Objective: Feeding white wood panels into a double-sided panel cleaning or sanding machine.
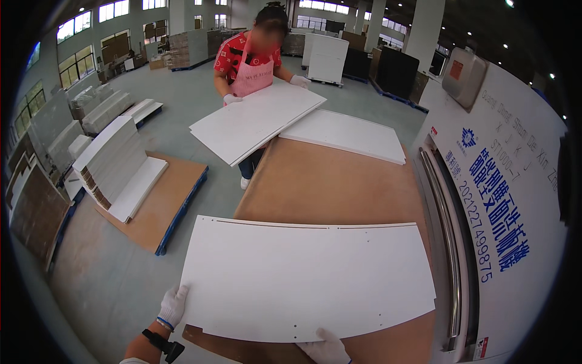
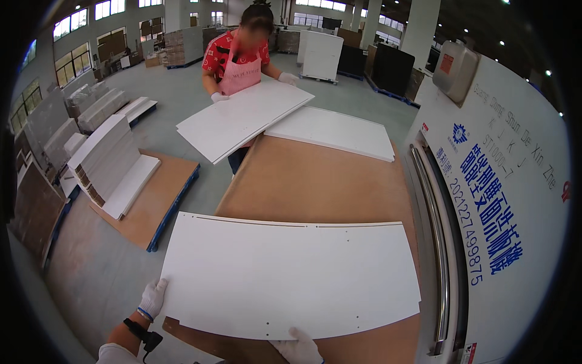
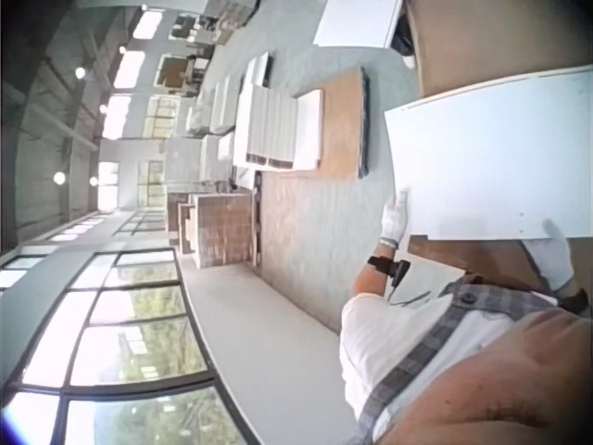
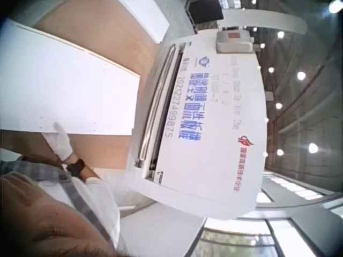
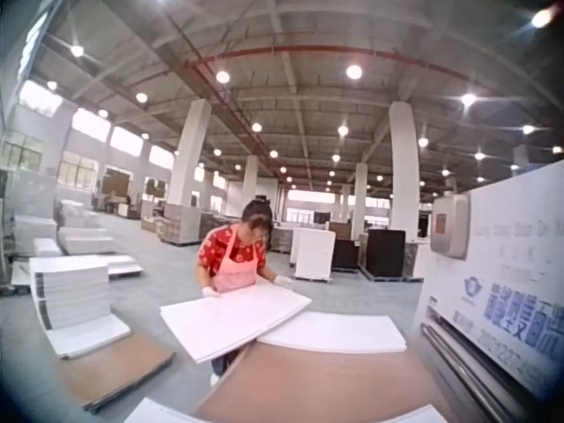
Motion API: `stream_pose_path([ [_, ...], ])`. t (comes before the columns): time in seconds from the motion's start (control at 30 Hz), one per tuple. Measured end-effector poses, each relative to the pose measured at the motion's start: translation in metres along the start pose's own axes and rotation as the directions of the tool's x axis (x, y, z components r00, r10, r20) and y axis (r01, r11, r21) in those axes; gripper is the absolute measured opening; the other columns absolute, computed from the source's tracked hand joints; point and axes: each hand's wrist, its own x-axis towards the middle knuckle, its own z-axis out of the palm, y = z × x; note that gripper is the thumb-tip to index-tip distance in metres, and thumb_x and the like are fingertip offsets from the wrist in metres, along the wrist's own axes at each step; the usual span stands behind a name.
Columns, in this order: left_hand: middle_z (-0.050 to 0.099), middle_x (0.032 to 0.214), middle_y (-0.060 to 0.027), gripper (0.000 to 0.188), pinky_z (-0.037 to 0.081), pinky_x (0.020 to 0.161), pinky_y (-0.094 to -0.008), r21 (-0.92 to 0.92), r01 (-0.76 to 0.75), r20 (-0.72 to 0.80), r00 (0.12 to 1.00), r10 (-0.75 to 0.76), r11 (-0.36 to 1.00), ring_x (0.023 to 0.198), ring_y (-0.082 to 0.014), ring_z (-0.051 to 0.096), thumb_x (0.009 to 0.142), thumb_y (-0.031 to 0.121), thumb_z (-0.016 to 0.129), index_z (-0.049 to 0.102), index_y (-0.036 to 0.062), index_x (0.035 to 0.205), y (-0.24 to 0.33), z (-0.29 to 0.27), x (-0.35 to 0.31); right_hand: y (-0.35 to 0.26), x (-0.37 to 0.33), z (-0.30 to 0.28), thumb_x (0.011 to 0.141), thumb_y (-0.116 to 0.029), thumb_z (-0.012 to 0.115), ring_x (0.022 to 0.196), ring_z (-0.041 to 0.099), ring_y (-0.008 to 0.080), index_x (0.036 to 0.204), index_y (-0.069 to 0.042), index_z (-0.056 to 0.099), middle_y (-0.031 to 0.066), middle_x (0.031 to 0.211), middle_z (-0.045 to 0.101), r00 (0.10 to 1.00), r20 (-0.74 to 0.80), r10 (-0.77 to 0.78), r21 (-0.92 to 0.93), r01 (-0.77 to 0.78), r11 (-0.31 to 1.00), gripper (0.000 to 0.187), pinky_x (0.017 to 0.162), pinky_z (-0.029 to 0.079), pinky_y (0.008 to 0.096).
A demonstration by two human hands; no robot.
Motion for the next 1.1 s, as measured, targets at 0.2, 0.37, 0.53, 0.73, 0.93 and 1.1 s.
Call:
stream_pose_path([
  [0.2,0.065,0.089,-0.0154,0.048,0.049,0.074,-0.0319,-0.124,0.034,0.061,0.998,-0.026,0.992,0.082,-0.0189,0.061,0.092,0.037,0.048,0.058,-0.0081,0.105,-0.058,-0.014,-0.009,0.032,-0.017,-0.024,0.090,-0.013,0.041,0.125,0.039,0.0291,0.134,-0.001,0.031,0.0158,0.134,0.040,1.000,-0.012,-0.028,-0.235,0.025,0.972,0.047,0.105,0.033,0.0455],
  [0.37,0.062,0.084,-0.0096,0.050,0.048,0.069,-0.0289,-0.032,0.079,0.114,0.991,-0.075,0.996,0.074,-0.0142,0.057,0.094,0.039,0.045,0.056,-0.0091,0.104,-0.062,-0.019,-0.009,0.046,-0.024,-0.030,0.091,-0.010,0.037,0.132,0.029,0.0322,0.138,0.001,0.023,0.0180,0.143,0.030,1.000,0.005,-0.029,-0.170,0.030,0.985,0.050,0.111,0.024,0.0475],
  [0.53,0.059,0.083,-0.0068,0.047,0.047,0.067,-0.0266,-0.249,-0.019,0.112,0.992,0.049,0.968,0.073,-0.0118,0.054,0.094,0.038,0.047,0.055,-0.0071,0.100,-0.064,-0.015,-0.005,0.050,-0.023,-0.032,0.090,-0.008,0.042,0.130,0.033,0.0317,0.135,0.001,0.028,0.0185,0.140,0.033,0.995,-0.004,-0.098,-0.218,0.095,0.971,0.048,0.108,0.031,0.0479],
  [0.73,0.059,0.087,-0.0059,0.044,0.046,0.070,-0.0249,-0.258,-0.011,0.141,0.989,0.049,0.966,0.078,-0.0105,0.054,0.095,0.036,0.046,0.055,-0.0067,0.104,-0.085,-0.021,0.000,0.059,-0.031,-0.038,0.088,-0.006,0.044,0.128,0.036,0.0324,0.132,0.003,0.031,0.0186,0.137,0.037,0.994,-0.015,-0.110,-0.170,0.106,0.980,0.046,0.107,0.033,0.0468],
  [0.93,0.058,0.087,-0.0041,0.042,0.045,0.070,-0.0233,-0.282,-0.138,0.061,0.985,0.162,0.949,0.077,-0.0094,0.052,0.095,0.034,0.046,0.056,-0.0060,0.105,-0.084,-0.029,-0.011,0.064,-0.037,-0.050,0.087,-0.004,0.045,0.125,0.040,0.0323,0.131,0.005,0.032,0.0196,0.135,0.040,0.994,-0.052,-0.101,-0.134,0.093,0.987,0.046,0.107,0.034,0.0457],
  [1.1,0.057,0.086,-0.0034,0.040,0.043,0.068,-0.0231,-0.230,-0.207,0.053,0.973,0.225,0.951,0.075,-0.0091,0.050,0.095,0.032,0.045,0.056,-0.0057,0.105,-0.078,-0.037,-0.009,0.068,-0.039,-0.054,0.087,-0.004,0.043,0.126,0.039,0.0318,0.130,0.008,0.030,0.0205,0.136,0.037,0.994,-0.038,-0.105,-0.103,0.100,0.990,0.047,0.108,0.031,0.0456],
])
